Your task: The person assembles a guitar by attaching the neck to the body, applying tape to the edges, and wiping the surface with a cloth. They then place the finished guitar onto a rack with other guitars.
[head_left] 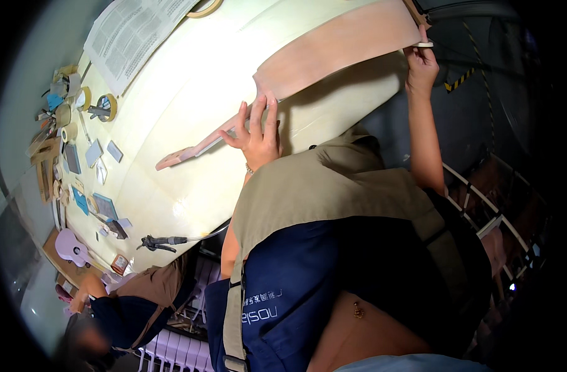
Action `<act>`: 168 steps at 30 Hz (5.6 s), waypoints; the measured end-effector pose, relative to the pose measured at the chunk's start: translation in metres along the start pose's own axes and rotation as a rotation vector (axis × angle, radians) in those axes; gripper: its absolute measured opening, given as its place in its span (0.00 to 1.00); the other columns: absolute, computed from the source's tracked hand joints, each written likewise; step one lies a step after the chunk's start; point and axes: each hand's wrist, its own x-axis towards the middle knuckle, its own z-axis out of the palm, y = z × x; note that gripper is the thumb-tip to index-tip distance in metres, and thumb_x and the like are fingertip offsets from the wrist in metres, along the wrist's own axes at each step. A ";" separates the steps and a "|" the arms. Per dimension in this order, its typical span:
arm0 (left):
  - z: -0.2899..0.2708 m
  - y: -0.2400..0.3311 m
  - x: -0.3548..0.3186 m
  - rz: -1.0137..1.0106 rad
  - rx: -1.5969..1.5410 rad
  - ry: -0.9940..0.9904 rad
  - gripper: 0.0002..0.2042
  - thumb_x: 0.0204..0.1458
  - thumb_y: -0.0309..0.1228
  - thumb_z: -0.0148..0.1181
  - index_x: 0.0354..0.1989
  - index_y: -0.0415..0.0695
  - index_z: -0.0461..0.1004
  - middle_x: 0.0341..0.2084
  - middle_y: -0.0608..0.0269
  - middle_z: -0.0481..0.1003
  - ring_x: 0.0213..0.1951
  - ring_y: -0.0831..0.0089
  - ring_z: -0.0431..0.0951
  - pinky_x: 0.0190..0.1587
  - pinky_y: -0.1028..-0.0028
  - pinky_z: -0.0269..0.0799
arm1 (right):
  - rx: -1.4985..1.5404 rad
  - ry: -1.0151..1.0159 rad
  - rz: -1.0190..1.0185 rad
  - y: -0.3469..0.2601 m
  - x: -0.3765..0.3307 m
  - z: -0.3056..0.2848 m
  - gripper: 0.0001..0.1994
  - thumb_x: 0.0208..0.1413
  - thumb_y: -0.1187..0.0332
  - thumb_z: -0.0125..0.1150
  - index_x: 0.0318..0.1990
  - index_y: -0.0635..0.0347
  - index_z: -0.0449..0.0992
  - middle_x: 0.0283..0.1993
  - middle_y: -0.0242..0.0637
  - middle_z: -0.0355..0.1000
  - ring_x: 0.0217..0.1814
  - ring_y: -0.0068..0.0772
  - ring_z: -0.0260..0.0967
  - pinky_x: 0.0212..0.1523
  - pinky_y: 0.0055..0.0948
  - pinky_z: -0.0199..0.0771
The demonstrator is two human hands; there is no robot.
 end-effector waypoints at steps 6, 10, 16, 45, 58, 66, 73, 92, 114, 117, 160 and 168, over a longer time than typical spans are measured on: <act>0.001 0.000 0.002 0.059 0.041 0.024 0.18 0.46 0.28 0.54 0.48 0.56 0.71 0.51 0.74 0.67 0.57 0.68 0.59 0.60 0.49 0.18 | 0.022 0.017 -0.019 0.011 0.003 -0.006 0.17 0.47 0.84 0.56 0.48 0.70 0.68 0.62 0.44 0.55 0.51 0.25 0.64 0.51 0.21 0.65; 0.009 -0.012 0.010 0.191 0.093 0.135 0.17 0.48 0.29 0.52 0.45 0.64 0.72 0.54 0.70 0.64 0.58 0.64 0.58 0.62 0.50 0.20 | 0.074 0.053 0.019 0.014 0.003 -0.003 0.17 0.47 0.85 0.55 0.47 0.68 0.69 0.60 0.43 0.58 0.49 0.23 0.64 0.50 0.20 0.66; 0.018 0.014 0.034 0.280 0.166 0.195 0.14 0.46 0.36 0.56 0.41 0.71 0.73 0.56 0.62 0.61 0.60 0.56 0.53 0.62 0.49 0.22 | 0.057 0.134 0.318 0.056 -0.010 -0.011 0.22 0.49 0.86 0.52 0.54 0.66 0.64 0.53 0.34 0.63 0.50 0.21 0.63 0.51 0.18 0.64; -0.241 0.026 0.062 0.368 0.006 0.992 0.27 0.39 0.41 0.67 0.49 0.48 0.67 0.60 0.49 0.40 0.61 0.53 0.46 0.54 0.55 0.62 | 0.867 -0.658 -0.181 -0.246 -0.059 0.160 0.48 0.33 0.87 0.35 0.66 0.42 0.26 0.55 0.40 0.52 0.56 0.41 0.62 0.53 0.39 0.69; -0.235 0.008 0.043 0.440 0.254 0.707 0.20 0.40 0.37 0.67 0.42 0.51 0.68 0.48 0.61 0.55 0.58 0.60 0.51 0.53 0.59 0.63 | 0.851 -0.754 -0.284 -0.241 -0.057 0.160 0.42 0.46 0.83 0.40 0.65 0.46 0.24 0.54 0.43 0.53 0.56 0.42 0.62 0.52 0.38 0.71; -0.238 0.009 0.039 0.472 0.253 0.671 0.17 0.40 0.34 0.67 0.38 0.54 0.68 0.41 0.68 0.63 0.56 0.64 0.54 0.51 0.60 0.64 | 0.777 -0.712 -0.302 -0.243 -0.059 0.155 0.42 0.49 0.81 0.44 0.65 0.47 0.23 0.54 0.44 0.53 0.55 0.40 0.63 0.50 0.38 0.72; -0.238 0.009 0.037 0.528 0.260 0.659 0.14 0.40 0.32 0.67 0.35 0.56 0.68 0.34 0.75 0.70 0.54 0.67 0.57 0.49 0.61 0.65 | 0.785 -0.707 -0.303 -0.243 -0.059 0.155 0.42 0.50 0.80 0.44 0.65 0.47 0.22 0.53 0.44 0.54 0.54 0.39 0.63 0.50 0.37 0.73; -0.243 0.014 0.044 0.634 0.178 0.708 0.09 0.36 0.28 0.63 0.29 0.51 0.74 0.29 0.75 0.77 0.40 0.74 0.67 0.41 0.68 0.63 | 0.787 -0.732 -0.248 -0.244 -0.057 0.158 0.45 0.54 0.69 0.52 0.63 0.48 0.18 0.51 0.44 0.56 0.51 0.36 0.66 0.46 0.33 0.75; -0.242 0.017 0.062 0.554 0.353 0.601 0.12 0.41 0.28 0.66 0.33 0.56 0.71 0.30 0.80 0.75 0.47 0.75 0.63 0.45 0.66 0.65 | 0.709 -0.703 -0.216 -0.233 -0.033 0.175 0.44 0.55 0.67 0.53 0.63 0.51 0.19 0.49 0.45 0.56 0.50 0.38 0.67 0.46 0.35 0.76; -0.240 0.020 0.063 0.549 0.354 0.647 0.05 0.44 0.32 0.62 0.29 0.55 0.72 0.31 0.79 0.77 0.47 0.75 0.65 0.50 0.55 0.58 | 0.747 -0.697 -0.189 -0.234 -0.031 0.174 0.45 0.54 0.68 0.53 0.63 0.51 0.19 0.49 0.44 0.56 0.49 0.38 0.67 0.45 0.35 0.76; -0.248 0.044 0.031 0.392 0.484 0.633 0.13 0.37 0.24 0.60 0.35 0.51 0.79 0.32 0.76 0.72 0.42 0.72 0.63 0.55 0.57 0.59 | 0.753 -0.698 -0.326 -0.249 -0.052 0.158 0.44 0.53 0.76 0.51 0.63 0.55 0.20 0.47 0.44 0.58 0.49 0.39 0.68 0.42 0.35 0.79; -0.250 0.048 0.023 0.362 0.487 0.600 0.14 0.37 0.23 0.61 0.35 0.52 0.80 0.32 0.78 0.71 0.41 0.73 0.63 0.54 0.56 0.59 | 0.648 -0.714 -0.445 -0.260 -0.046 0.151 0.46 0.50 0.79 0.53 0.63 0.54 0.20 0.48 0.44 0.58 0.47 0.38 0.70 0.41 0.30 0.79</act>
